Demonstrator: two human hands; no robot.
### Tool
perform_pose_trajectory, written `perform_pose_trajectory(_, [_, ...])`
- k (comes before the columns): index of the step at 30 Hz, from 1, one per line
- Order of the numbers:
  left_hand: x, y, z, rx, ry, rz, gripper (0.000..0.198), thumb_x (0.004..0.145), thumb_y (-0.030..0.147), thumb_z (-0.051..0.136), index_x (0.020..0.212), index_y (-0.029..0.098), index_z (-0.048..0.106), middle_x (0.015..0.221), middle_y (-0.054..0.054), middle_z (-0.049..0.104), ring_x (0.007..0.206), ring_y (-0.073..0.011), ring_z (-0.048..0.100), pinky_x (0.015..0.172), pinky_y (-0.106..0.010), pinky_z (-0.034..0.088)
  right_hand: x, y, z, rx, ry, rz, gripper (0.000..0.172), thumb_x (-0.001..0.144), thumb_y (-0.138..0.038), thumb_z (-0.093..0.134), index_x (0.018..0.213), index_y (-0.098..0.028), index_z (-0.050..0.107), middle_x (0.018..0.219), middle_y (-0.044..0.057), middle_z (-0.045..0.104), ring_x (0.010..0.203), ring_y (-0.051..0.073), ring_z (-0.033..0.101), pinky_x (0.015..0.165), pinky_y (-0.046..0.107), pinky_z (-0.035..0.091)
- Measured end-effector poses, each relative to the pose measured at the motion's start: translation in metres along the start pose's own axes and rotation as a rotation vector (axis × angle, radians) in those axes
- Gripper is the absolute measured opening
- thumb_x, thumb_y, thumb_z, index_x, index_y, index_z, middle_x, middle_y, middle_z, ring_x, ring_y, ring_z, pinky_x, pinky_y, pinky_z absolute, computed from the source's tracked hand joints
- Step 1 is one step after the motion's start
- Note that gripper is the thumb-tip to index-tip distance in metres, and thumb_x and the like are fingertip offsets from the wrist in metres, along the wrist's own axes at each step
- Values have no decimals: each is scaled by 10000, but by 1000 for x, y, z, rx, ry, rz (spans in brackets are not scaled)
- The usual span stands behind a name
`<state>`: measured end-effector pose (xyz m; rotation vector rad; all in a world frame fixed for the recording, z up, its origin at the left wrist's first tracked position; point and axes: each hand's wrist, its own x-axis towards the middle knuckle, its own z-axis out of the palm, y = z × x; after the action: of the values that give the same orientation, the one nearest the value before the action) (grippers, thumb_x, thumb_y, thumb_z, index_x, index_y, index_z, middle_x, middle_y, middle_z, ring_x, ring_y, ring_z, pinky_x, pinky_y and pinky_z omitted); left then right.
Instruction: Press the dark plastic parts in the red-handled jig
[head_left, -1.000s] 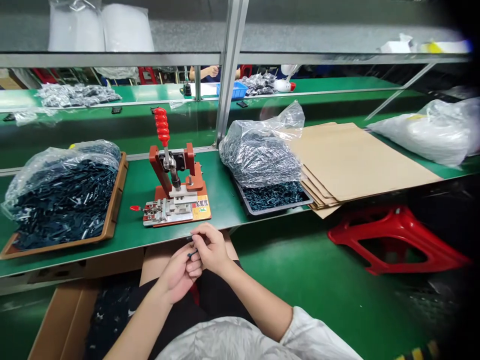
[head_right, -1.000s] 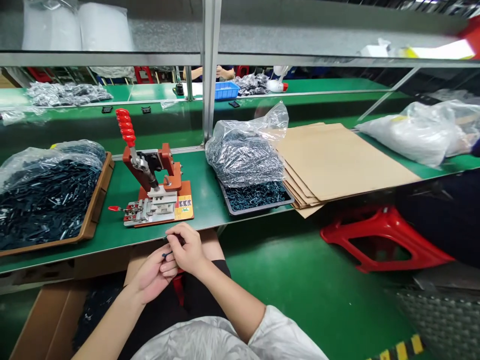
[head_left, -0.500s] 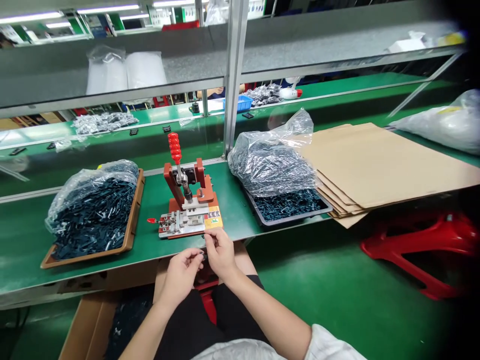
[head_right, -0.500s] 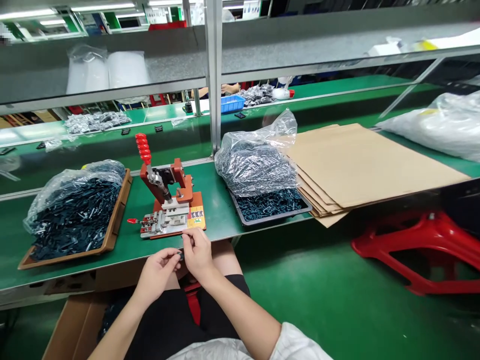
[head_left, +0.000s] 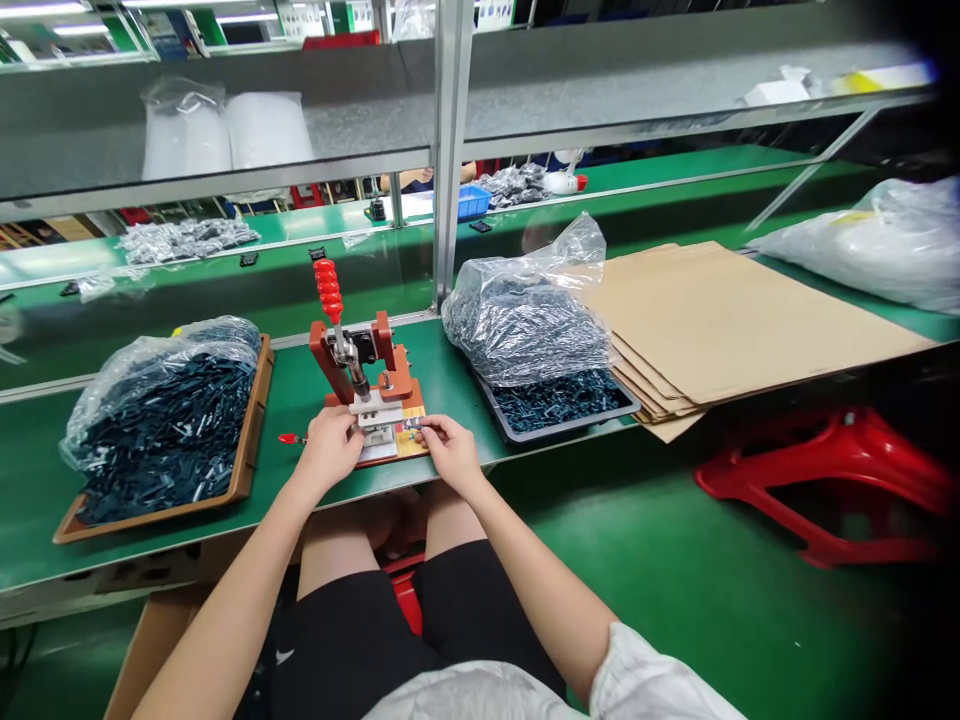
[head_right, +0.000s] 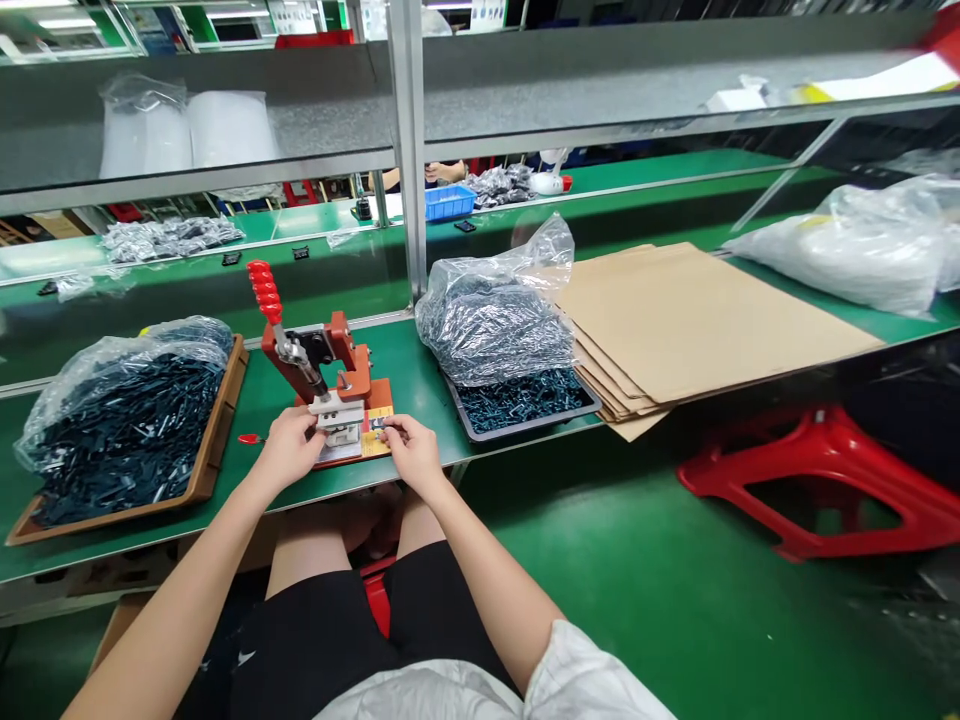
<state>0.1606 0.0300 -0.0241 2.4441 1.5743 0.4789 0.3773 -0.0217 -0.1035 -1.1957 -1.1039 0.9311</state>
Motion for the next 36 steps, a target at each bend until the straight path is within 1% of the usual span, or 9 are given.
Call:
perform_pose_trajectory(7, [13,0,10,101,-104,-26,278,858,238,480,882,184,752,1089,-146,734,1106,-367,645,965,-497,518,-5,-4,1,-118,19,-83,152,886,-286,565,962,-217,677,834,45,747,771,208,744,754,336,596])
perform_pose_trajectory(11, [12,5,10,100,-70,-26,317,837,215,504,1022,169,758,1166,-143,726,1155,-354,639,990,-475,516,-6,-6,0,-225,57,-172,162,888,-284,559,926,-210,698,956,73,723,827,195,699,704,300,570])
perform_pose_trajectory(13, [11,5,10,105,-56,-37,299,828,222,525,1004,166,760,1144,-143,730,1144,-345,646,981,-457,521,-5,-7,0,-269,54,-192,166,881,-278,565,929,-205,706,967,72,710,780,176,664,682,288,552])
perform_pose_trajectory(16, [11,-2,7,100,-129,10,256,842,330,568,896,181,769,1054,-137,743,1073,-348,666,939,-458,535,2,-10,6,-289,-23,-200,162,876,-262,576,944,-206,712,922,52,700,724,158,628,700,285,540])
perform_pose_trajectory(20, [11,-12,0,48,-219,111,347,766,430,691,1008,197,775,1135,-127,733,1114,-351,657,968,-450,527,19,-14,24,-336,-142,-260,106,847,-229,614,877,-203,712,881,42,682,806,184,639,776,310,534])
perform_pose_trajectory(24, [8,-14,0,-10,-176,105,304,773,386,691,998,198,770,1170,-115,729,1145,-331,643,1003,-444,504,32,-13,39,-281,-189,-227,149,834,-198,624,944,-196,725,992,54,728,944,207,678,894,339,530])
perform_pose_trajectory(27, [4,-11,2,-53,-145,102,274,785,369,678,982,202,769,1192,-109,724,1164,-326,631,1019,-455,490,31,-9,41,-243,-212,-198,185,834,-197,618,974,-198,738,1011,52,745,931,207,690,894,341,539])
perform_pose_trajectory(31, [3,-8,2,-64,-143,92,289,782,364,678,1006,206,771,1205,-109,719,1176,-337,621,1028,-480,481,25,-6,43,-263,-180,-235,179,819,-191,638,947,-214,761,983,44,759,911,214,697,884,344,550])
perform_pose_trajectory(36, [2,-9,3,-39,-123,103,267,794,372,665,970,203,776,1199,-115,723,1176,-347,621,1021,-487,483,24,-4,47,-297,-186,-268,185,814,-166,652,926,-234,783,1050,37,771,966,223,709,940,357,551])
